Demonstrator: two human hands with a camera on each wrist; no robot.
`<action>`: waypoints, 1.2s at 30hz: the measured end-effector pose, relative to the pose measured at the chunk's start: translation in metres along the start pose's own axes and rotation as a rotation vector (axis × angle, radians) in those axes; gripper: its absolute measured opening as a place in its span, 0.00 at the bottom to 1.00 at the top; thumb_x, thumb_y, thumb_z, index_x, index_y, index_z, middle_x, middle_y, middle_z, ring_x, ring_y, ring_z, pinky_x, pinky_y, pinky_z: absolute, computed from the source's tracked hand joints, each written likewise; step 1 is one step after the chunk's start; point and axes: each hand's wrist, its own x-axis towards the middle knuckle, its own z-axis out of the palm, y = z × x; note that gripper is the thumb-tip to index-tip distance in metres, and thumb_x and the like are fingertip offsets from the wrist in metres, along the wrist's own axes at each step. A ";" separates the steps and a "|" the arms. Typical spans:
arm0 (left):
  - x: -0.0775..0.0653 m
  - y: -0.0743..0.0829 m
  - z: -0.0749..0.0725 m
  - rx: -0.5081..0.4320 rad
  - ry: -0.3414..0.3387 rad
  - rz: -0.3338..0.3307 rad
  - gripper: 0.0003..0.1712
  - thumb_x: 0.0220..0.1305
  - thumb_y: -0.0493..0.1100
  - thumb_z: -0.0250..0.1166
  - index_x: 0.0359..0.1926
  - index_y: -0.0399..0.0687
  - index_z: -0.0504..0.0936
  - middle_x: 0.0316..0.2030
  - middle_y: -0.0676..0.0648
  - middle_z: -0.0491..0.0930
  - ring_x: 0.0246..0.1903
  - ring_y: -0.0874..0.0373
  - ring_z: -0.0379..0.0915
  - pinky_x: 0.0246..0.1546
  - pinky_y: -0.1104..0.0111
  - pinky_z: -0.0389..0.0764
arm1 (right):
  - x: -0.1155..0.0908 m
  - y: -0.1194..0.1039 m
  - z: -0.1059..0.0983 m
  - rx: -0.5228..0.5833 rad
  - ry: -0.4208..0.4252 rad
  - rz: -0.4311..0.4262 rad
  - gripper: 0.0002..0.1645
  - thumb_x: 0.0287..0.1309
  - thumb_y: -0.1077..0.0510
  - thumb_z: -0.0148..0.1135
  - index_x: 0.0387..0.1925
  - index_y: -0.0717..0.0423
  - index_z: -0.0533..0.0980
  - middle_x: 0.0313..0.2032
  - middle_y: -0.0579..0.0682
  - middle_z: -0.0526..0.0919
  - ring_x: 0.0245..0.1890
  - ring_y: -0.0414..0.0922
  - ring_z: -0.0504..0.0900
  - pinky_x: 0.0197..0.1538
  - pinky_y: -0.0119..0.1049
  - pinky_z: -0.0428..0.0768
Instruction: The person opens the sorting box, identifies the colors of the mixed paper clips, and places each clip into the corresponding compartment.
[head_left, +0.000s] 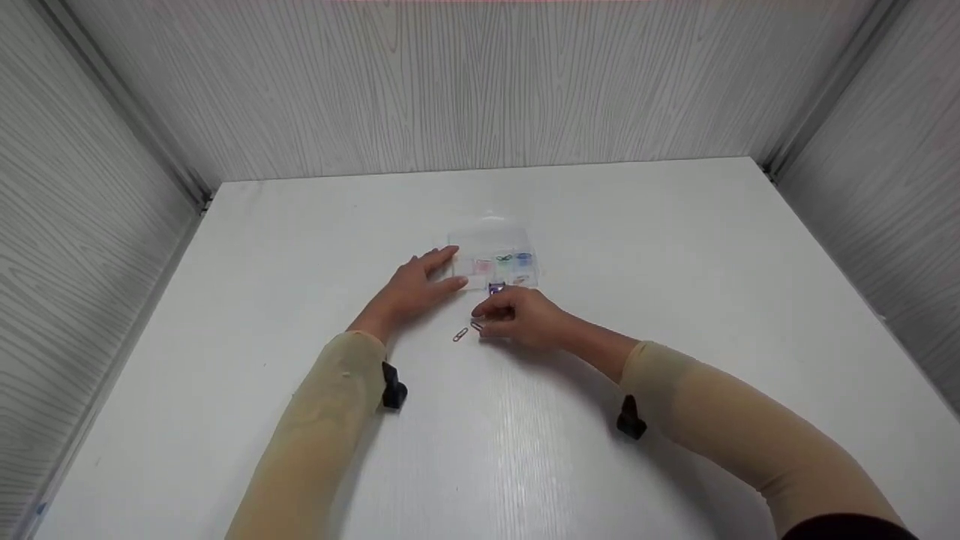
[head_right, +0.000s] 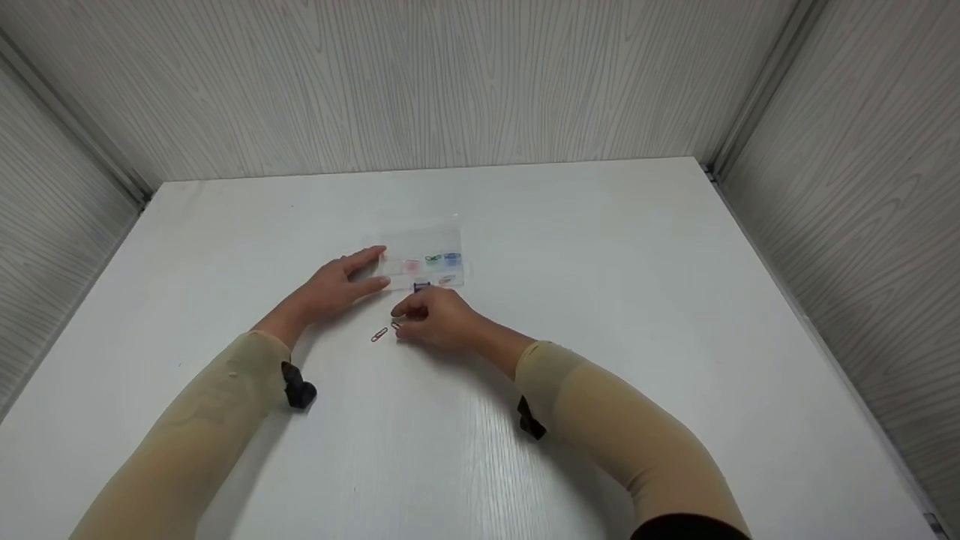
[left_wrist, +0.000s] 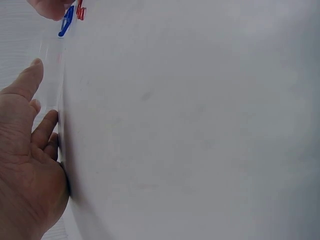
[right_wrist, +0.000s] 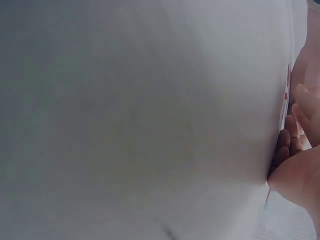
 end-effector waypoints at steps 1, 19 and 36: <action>0.000 0.000 0.000 -0.004 0.001 0.002 0.44 0.71 0.73 0.61 0.83 0.76 0.59 0.84 0.50 0.50 0.84 0.41 0.34 0.79 0.40 0.42 | 0.000 0.001 0.000 -0.007 -0.009 -0.005 0.18 0.64 0.57 0.77 0.55 0.51 0.88 0.49 0.43 0.88 0.50 0.42 0.79 0.55 0.35 0.79; 0.002 -0.001 0.001 0.013 -0.004 -0.001 0.44 0.72 0.73 0.60 0.83 0.75 0.59 0.84 0.50 0.51 0.83 0.40 0.35 0.79 0.41 0.43 | 0.000 0.006 0.005 -0.050 -0.008 -0.067 0.11 0.64 0.57 0.77 0.48 0.46 0.92 0.44 0.43 0.85 0.46 0.42 0.77 0.48 0.36 0.75; 0.001 -0.003 0.001 -0.019 0.011 0.012 0.43 0.72 0.72 0.61 0.83 0.76 0.60 0.84 0.50 0.51 0.84 0.42 0.35 0.80 0.42 0.43 | 0.000 0.005 0.006 -0.095 0.001 -0.085 0.04 0.65 0.57 0.76 0.35 0.52 0.90 0.37 0.44 0.82 0.41 0.42 0.74 0.45 0.36 0.71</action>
